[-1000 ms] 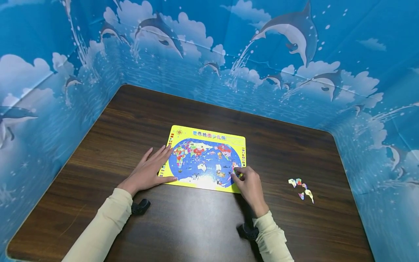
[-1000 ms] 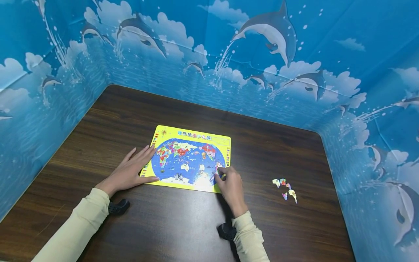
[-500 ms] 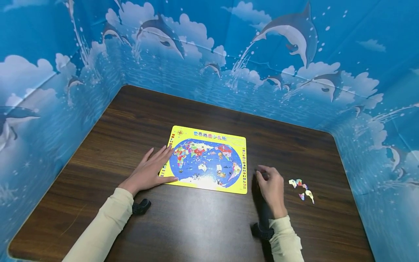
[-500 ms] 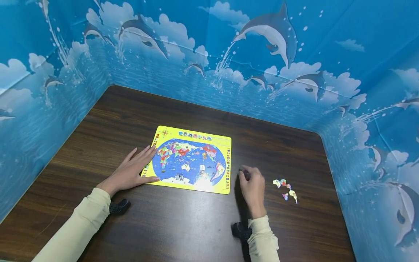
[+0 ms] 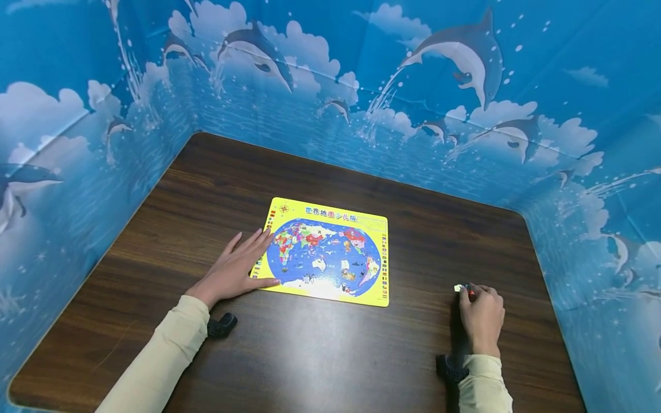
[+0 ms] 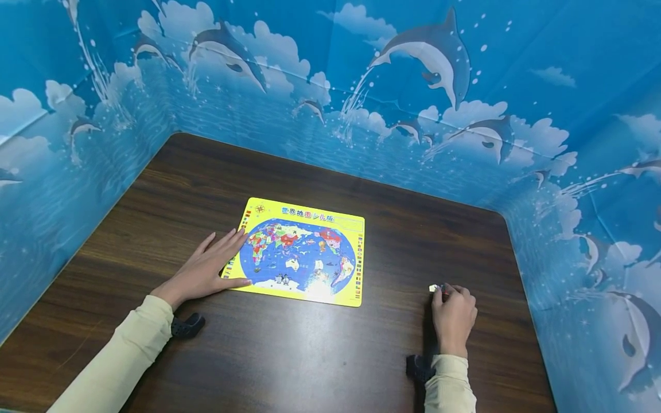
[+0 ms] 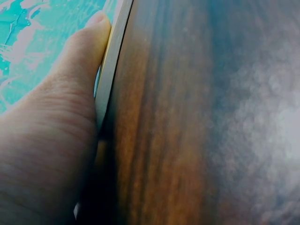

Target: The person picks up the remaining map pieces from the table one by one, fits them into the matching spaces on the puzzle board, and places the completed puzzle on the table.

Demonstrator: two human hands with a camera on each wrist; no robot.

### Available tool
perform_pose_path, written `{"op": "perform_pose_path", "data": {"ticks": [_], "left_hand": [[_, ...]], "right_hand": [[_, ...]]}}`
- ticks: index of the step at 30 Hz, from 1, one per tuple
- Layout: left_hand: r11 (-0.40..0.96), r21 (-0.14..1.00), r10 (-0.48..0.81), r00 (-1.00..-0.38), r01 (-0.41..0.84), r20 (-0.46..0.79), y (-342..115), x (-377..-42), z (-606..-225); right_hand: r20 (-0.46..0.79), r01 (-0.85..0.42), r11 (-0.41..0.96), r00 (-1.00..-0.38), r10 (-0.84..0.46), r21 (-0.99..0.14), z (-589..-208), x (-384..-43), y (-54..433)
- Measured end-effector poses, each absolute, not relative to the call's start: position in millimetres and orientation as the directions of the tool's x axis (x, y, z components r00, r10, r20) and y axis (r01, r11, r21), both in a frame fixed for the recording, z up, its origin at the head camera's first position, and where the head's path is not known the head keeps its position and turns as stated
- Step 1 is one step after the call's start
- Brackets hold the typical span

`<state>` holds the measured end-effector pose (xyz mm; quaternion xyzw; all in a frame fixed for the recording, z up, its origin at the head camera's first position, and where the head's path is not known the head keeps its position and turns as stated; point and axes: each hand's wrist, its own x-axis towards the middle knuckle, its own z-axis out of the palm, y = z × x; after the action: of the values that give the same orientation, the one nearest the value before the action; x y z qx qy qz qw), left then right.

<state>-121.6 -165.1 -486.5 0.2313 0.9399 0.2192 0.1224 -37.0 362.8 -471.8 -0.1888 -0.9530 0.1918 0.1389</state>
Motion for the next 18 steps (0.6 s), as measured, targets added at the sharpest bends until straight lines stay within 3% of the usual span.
{"op": "perform_pose_path", "data": {"ticks": [8,18], "left_hand": [[0.798,0.465,0.488,-0.864,0.384,-0.125,-165,-122,-486],[0.792,0.476,0.489,-0.863,0.381,-0.123,-165,-121,-484]], "right_hand": [[0.201,0.269,0.845,-0.896,0.395,-0.461,-474,-40,356],[-0.005,0.295,0.806,-0.940,0.341,-0.514,-458,-40,362]]}}
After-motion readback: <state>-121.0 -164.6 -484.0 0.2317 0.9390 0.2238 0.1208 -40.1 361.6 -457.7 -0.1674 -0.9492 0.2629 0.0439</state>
